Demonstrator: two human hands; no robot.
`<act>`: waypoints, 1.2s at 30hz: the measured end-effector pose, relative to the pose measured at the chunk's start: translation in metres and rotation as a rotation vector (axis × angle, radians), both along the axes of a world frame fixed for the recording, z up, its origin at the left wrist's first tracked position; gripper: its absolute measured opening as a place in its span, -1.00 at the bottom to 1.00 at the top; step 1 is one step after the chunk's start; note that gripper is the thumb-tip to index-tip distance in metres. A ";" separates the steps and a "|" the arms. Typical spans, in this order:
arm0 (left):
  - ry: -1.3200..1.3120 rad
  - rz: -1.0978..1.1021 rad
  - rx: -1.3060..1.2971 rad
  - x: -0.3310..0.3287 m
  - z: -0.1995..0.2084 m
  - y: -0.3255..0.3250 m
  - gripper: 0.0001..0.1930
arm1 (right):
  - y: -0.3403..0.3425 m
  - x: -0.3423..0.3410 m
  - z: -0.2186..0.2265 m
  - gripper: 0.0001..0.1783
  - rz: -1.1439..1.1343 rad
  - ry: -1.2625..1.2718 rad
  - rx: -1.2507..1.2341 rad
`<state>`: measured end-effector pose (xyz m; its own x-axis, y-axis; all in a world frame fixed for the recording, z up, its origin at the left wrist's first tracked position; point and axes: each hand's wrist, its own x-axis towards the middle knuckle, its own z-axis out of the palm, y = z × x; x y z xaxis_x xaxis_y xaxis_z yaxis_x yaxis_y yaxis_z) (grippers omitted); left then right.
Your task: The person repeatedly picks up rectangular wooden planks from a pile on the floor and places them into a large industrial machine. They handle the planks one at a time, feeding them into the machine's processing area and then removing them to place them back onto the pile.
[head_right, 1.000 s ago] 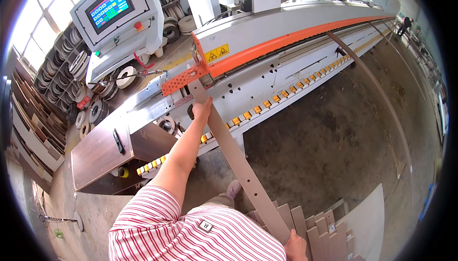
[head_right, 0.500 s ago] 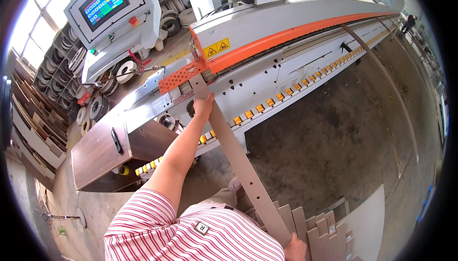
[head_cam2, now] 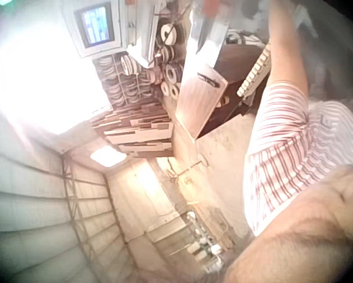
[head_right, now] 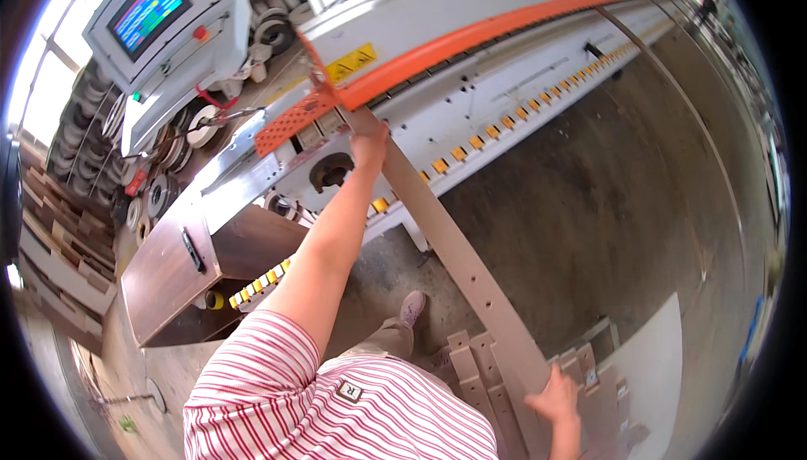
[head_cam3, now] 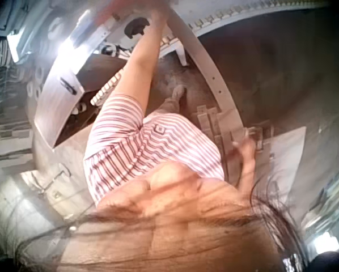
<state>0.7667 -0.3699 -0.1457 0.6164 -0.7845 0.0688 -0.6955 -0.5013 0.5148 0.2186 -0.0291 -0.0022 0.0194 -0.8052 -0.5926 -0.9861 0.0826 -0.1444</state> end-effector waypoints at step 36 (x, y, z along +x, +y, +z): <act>1.372 -0.379 0.248 -0.207 0.064 0.276 -0.67 | 0.099 0.065 -0.057 -0.07 -0.051 -0.381 -0.517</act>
